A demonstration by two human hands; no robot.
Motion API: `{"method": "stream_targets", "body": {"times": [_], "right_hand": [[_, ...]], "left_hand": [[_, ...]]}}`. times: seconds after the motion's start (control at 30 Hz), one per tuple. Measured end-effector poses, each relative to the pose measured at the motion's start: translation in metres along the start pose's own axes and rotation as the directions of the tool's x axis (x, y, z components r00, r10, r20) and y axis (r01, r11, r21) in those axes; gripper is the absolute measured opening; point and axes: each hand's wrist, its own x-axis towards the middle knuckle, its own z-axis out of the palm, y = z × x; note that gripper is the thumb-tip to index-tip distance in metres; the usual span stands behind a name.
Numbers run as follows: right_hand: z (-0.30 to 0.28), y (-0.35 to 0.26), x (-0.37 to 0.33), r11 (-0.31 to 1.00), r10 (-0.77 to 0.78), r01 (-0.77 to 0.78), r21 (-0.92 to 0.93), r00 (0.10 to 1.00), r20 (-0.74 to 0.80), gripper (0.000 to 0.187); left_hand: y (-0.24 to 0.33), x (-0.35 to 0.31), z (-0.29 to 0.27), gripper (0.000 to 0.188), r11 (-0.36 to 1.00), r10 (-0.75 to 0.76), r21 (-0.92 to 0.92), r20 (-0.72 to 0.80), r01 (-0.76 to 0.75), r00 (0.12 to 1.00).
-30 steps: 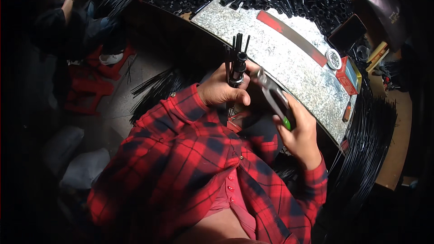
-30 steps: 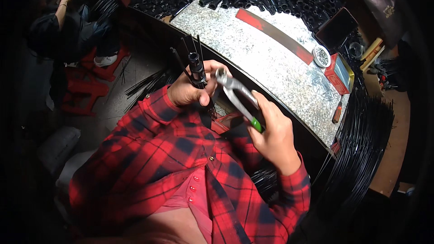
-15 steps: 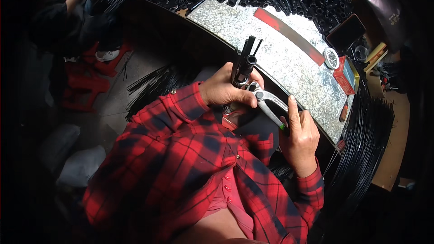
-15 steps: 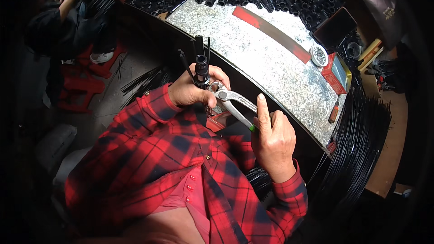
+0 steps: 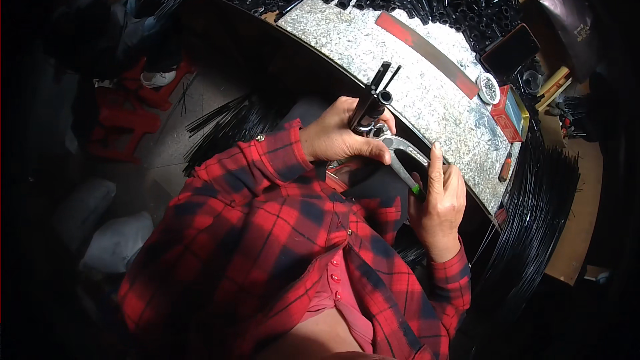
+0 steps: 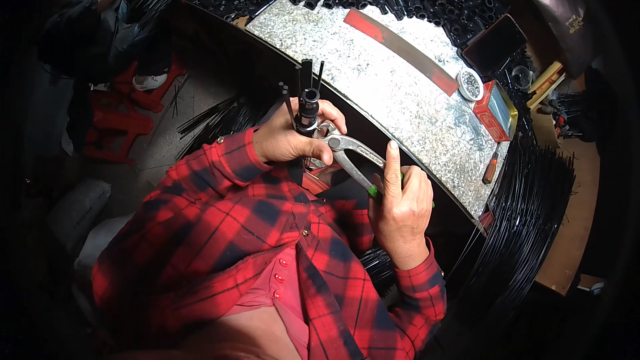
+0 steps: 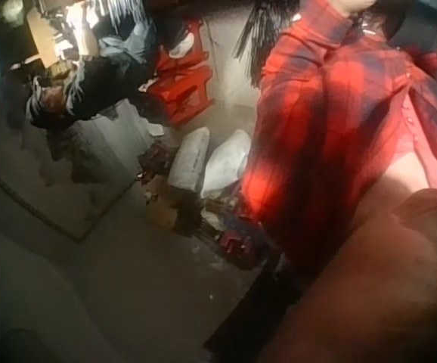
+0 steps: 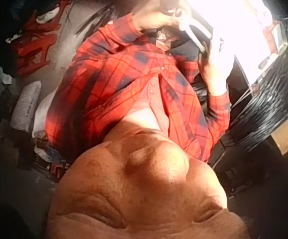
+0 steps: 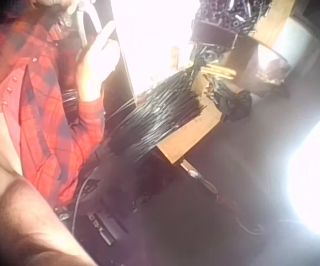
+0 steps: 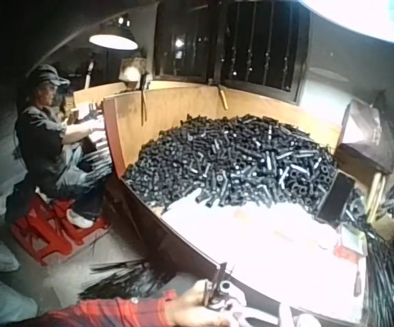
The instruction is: Manually assembling, sorting, and finishing small black wire bundles at a manufacturing workstation.
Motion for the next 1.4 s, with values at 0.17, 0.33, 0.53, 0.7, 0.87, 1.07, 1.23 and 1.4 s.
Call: {"method": "stream_targets", "body": {"times": [0.17,0.33,0.53,0.7,0.87,1.07,1.23,1.4], "right_hand": [[-0.002,0.003,-0.003,0.998,-0.021,0.020,-0.053,1.000,-0.008,0.070],[-0.014,0.006,0.000,0.984,-0.055,0.048,-0.171,0.998,-0.032,0.067],[-0.023,0.007,0.002,0.977,-0.071,0.076,-0.201,0.997,0.034,0.064],[-0.021,0.006,0.000,0.991,-0.033,0.039,-0.130,0.998,0.047,0.064],[-0.016,0.008,-0.004,0.992,-0.032,0.035,-0.120,0.999,0.023,0.064],[-0.014,0.012,-0.006,0.983,-0.068,0.063,-0.173,0.997,-0.020,0.063],[-0.019,0.011,-0.006,0.971,-0.097,0.099,-0.216,0.995,0.018,0.064],[-0.027,0.003,-0.007,1.000,0.022,-0.021,-0.008,0.989,0.146,0.060]], "left_hand": [[0.001,0.001,0.005,0.033,0.996,0.089,0.015,-0.034,-0.089,0.995],[0.003,0.001,0.009,0.032,0.996,0.087,-0.005,-0.025,-0.087,0.996],[0.006,-0.001,0.011,0.031,0.992,0.119,0.057,-0.034,-0.117,0.992],[0.008,0.000,0.013,0.032,0.987,0.117,0.113,-0.022,-0.114,0.993],[0.009,0.001,0.015,0.033,0.987,0.112,0.121,-0.026,-0.108,0.993],[0.008,0.001,0.017,0.034,0.980,0.132,0.149,-0.008,-0.130,0.991],[0.007,0.001,0.018,0.034,0.967,0.173,0.196,-0.027,-0.165,0.984],[0.013,-0.003,0.016,0.037,0.982,0.056,0.182,-0.019,-0.052,0.998]]}}
